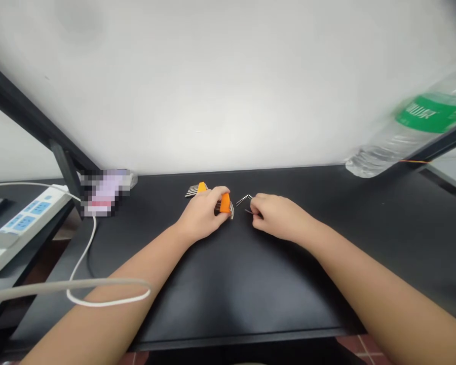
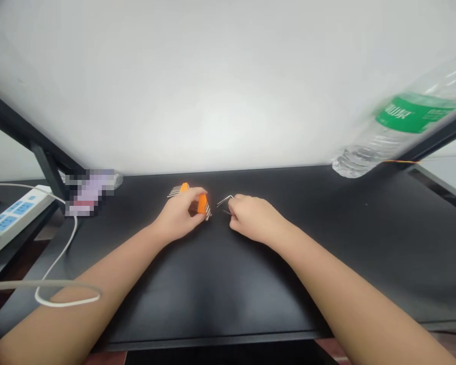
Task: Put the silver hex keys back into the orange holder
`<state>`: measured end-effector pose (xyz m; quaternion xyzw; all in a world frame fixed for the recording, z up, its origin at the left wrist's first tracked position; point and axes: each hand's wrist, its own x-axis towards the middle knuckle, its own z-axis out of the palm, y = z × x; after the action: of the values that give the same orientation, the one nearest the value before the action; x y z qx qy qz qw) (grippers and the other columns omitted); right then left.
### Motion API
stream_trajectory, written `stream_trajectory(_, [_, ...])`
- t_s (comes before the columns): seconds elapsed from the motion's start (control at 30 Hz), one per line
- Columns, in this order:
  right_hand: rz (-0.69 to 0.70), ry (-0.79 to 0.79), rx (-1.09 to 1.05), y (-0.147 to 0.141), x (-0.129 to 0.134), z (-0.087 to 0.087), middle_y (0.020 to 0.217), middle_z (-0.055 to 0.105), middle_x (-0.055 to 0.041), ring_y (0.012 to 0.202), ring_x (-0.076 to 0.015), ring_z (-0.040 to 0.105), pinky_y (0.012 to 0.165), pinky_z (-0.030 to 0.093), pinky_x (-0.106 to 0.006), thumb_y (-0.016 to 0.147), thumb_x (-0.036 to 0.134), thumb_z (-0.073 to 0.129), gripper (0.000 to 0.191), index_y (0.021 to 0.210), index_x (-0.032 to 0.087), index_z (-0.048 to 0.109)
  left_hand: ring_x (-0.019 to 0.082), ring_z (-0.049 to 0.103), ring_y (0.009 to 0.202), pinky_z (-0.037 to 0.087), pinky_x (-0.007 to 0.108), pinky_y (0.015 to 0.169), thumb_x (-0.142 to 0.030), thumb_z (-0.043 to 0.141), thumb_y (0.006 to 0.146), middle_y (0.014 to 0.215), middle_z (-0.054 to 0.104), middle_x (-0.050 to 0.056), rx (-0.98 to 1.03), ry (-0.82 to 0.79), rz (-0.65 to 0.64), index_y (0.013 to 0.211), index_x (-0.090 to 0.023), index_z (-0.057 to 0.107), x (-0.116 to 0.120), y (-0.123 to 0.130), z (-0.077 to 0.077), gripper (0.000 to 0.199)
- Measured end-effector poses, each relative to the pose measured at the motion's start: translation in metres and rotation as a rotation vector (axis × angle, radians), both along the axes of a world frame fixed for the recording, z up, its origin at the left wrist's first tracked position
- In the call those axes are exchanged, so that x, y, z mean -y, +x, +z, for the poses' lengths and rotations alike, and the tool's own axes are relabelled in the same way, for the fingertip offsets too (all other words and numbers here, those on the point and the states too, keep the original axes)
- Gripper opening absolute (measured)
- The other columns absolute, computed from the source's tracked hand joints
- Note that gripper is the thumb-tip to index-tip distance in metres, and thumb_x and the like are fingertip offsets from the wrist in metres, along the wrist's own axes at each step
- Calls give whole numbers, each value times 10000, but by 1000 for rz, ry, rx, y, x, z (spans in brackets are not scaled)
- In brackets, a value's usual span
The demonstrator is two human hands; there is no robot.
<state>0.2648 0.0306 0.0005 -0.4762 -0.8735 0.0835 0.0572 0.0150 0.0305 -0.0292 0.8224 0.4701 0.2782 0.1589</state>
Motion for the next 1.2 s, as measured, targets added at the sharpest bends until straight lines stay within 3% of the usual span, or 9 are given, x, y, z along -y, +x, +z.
stream_trajectory(0.17, [62, -115, -459, 0, -1, 5, 796, 641, 16, 675, -134, 554, 644, 429, -262, 878, 190, 589, 35, 882, 224, 596, 242, 717, 1068, 540, 434, 992, -250, 687, 837, 1179, 741, 42, 20, 24, -14, 1321, -248, 553, 2, 1, 4, 502])
stream_trajectory(0.3, [79, -137, -639, -4, -1, 3, 848, 655, -12, 700, -142, 568, 666, 458, -279, 904, 207, 580, 89, 908, 217, 668, 246, 714, 1084, 535, 451, 1016, -265, 677, 857, 1201, 742, 51, 35, 54, -44, 1321, -243, 571, 5, 3, 6, 477])
stream_trajectory(0.83, [-7, -241, -712, -6, 0, 6, 843, 674, -23, 714, -156, 568, 666, 467, -295, 891, 270, 630, 135, 921, 210, 747, 258, 695, 1114, 538, 451, 1007, -287, 684, 867, 1255, 730, 61, 8, 77, -57, 1339, -238, 585, 10, 3, 7, 485])
stream_trajectory(1.0, [-105, -435, -786, -8, 4, 10, 766, 648, -12, 607, -129, 517, 562, 439, -266, 908, 358, 633, 196, 944, 202, 746, 273, 678, 1126, 529, 473, 1016, -264, 691, 859, 1244, 735, 60, -16, 92, -46, 1325, -253, 602, 12, 5, 7, 475])
stream_trajectory(1.2, [-185, -452, -804, -7, 5, 14, 675, 599, -3, 528, -119, 489, 471, 414, -243, 883, 427, 684, 238, 923, 198, 734, 267, 687, 1115, 540, 460, 1006, -276, 683, 862, 1244, 730, 62, 9, 86, -40, 1332, -243, 586, 11, 4, 6, 481])
